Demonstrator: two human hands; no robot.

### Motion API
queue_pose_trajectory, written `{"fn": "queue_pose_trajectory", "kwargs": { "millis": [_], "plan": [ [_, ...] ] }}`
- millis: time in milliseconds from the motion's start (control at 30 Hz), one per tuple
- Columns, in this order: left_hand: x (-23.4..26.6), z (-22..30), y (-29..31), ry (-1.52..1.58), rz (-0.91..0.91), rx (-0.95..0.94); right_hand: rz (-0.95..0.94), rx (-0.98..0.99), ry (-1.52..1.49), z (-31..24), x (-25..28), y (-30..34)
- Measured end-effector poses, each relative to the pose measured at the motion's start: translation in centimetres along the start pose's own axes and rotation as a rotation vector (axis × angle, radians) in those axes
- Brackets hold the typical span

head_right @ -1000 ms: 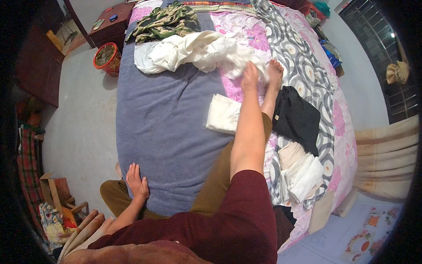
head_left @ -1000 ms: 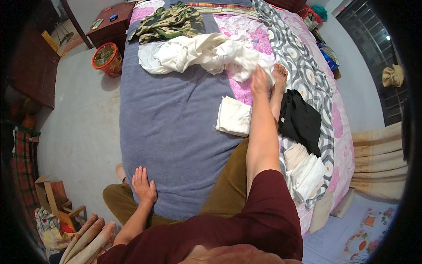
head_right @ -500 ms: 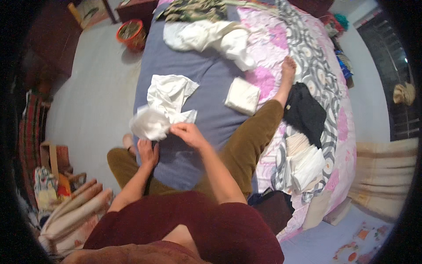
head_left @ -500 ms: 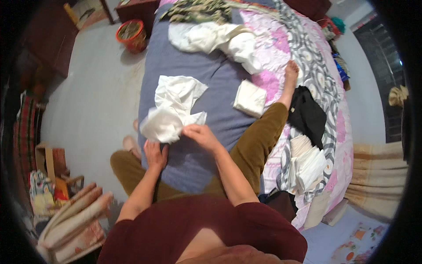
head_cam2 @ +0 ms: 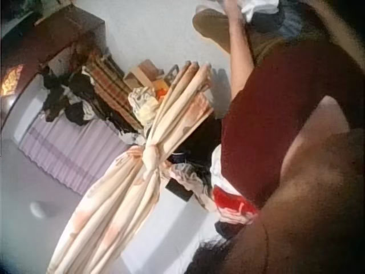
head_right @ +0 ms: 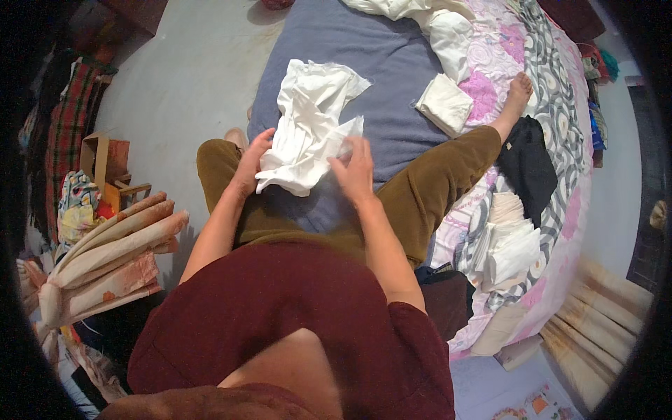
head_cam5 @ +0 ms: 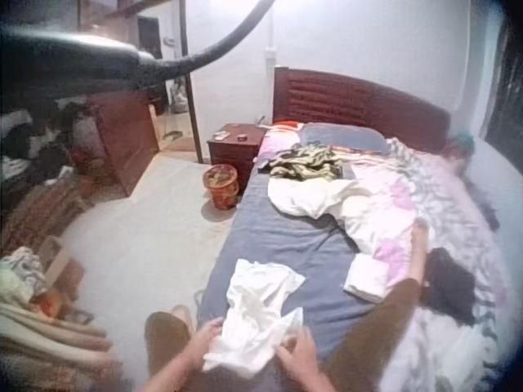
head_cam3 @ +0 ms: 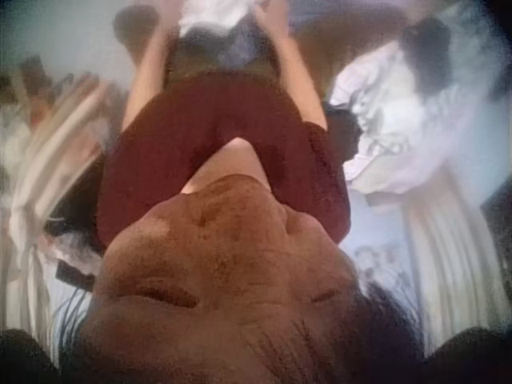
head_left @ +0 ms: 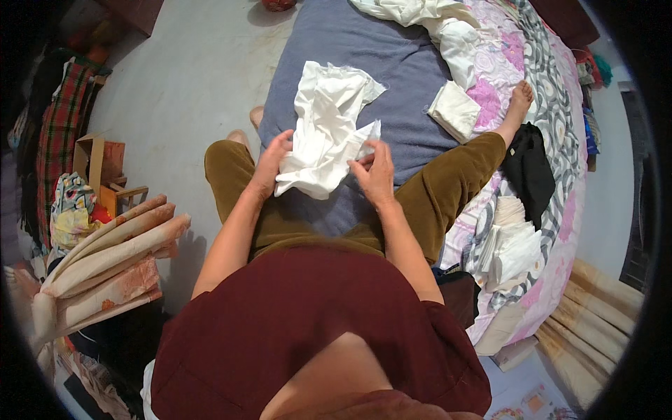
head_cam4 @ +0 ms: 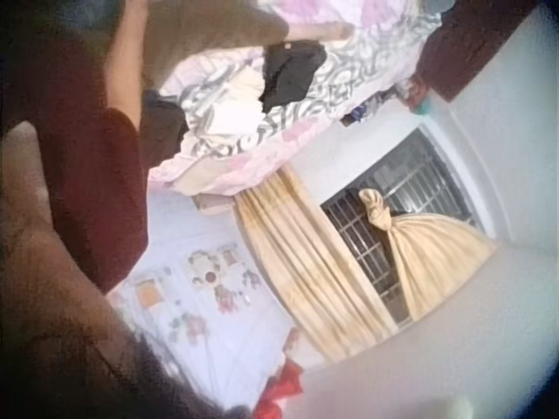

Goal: The person sits cross-legged on the floor and folds several white cloth items one by one. They unfold each item, smooth it out, fold it into a compact rectangle, and place it on a growing stack to their right.

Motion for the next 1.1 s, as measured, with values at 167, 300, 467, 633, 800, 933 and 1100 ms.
{"fn": "queue_pose_trajectory", "kwargs": {
  "millis": [167, 300, 467, 633, 800, 933, 1100],
  "plan": [
    [0.3, -2.3, 1.6, -0.392, 0.023, -0.033, -0.104, 0.144, 0.077, 3.5, -1.9, -2.4],
    [2.3, 1.9, 3.3, -0.183, 0.164, -0.106, 0.188, -0.219, -0.148, 4.7, 4.8, -2.7],
    [2.4, 5.6, 5.3, -0.300, 0.107, -0.155, 0.174, -0.014, -0.010, 3.3, 6.3, -3.2],
    [-0.7, 4.0, 7.6, -0.764, -0.143, -0.299, -0.100, -0.066, -0.151, 1.8, -1.8, -2.9],
    [-0.5, 1.0, 10.2, -1.258, -0.167, -0.467, -0.243, -0.212, -0.283, 2.8, -3.2, -2.9],
    [1.2, 3.1, 11.0, -1.090, 0.105, -0.687, 0.246, -0.185, -0.679, 2.6, 6.0, -4.5],
    [1.3, 10.2, 12.1, -0.963, 0.376, -0.975, 0.624, 0.153, -0.682, -0.5, 19.0, -5.2]
  ]
}}
Point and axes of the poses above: each hand's wrist, its own y-axis away from the middle knuckle, its own x-axis out of the back of the hand, z = x × y, the point moved 8 cm from there along -y, towards the middle knuckle, and after that the axes turned 11 degrees about y, right-handed, at the moved point
